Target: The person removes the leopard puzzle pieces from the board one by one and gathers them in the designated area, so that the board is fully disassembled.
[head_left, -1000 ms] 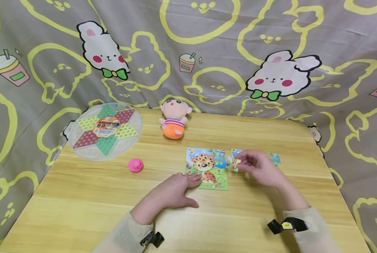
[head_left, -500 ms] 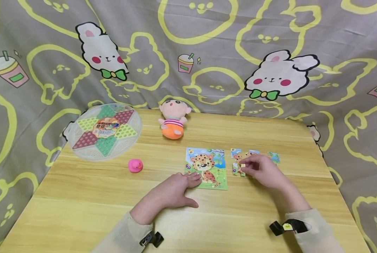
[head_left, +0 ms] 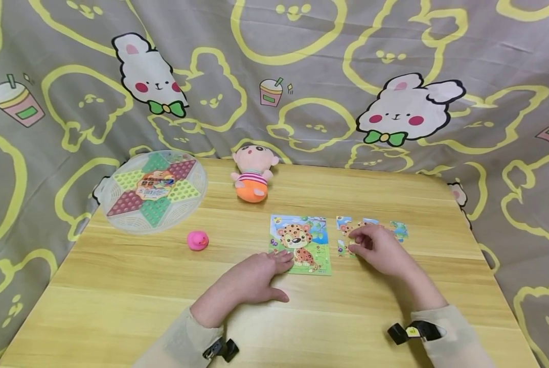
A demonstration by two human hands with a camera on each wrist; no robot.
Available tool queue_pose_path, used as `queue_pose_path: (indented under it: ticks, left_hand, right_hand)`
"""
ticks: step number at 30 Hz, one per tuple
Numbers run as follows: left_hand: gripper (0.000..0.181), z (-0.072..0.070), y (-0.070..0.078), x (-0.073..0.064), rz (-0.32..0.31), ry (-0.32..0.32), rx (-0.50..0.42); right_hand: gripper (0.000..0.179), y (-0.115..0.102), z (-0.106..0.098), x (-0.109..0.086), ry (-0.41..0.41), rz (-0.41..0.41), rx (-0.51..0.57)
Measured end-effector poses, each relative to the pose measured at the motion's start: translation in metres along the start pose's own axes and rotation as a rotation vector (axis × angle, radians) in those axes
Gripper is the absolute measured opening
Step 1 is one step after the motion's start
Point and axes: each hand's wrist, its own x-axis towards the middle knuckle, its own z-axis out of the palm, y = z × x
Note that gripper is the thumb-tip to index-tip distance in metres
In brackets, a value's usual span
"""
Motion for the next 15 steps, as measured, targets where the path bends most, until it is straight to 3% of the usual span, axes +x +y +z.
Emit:
queue_pose_path:
  ticks: [5, 15]
  left_hand:
    - [0.082, -0.001, 0.004, 0.000, 0.009, 0.003, 0.065]
    - [0.085, 0.002, 0.021, 0.013, 0.111, 0.022, 0.075]
  right_hand:
    - [0.023, -0.018, -0.003, 0.011, -0.016, -0.022, 0.017]
    - [0.032, -0.059, 0.017, 0.050, -0.225, -0.133, 0.017]
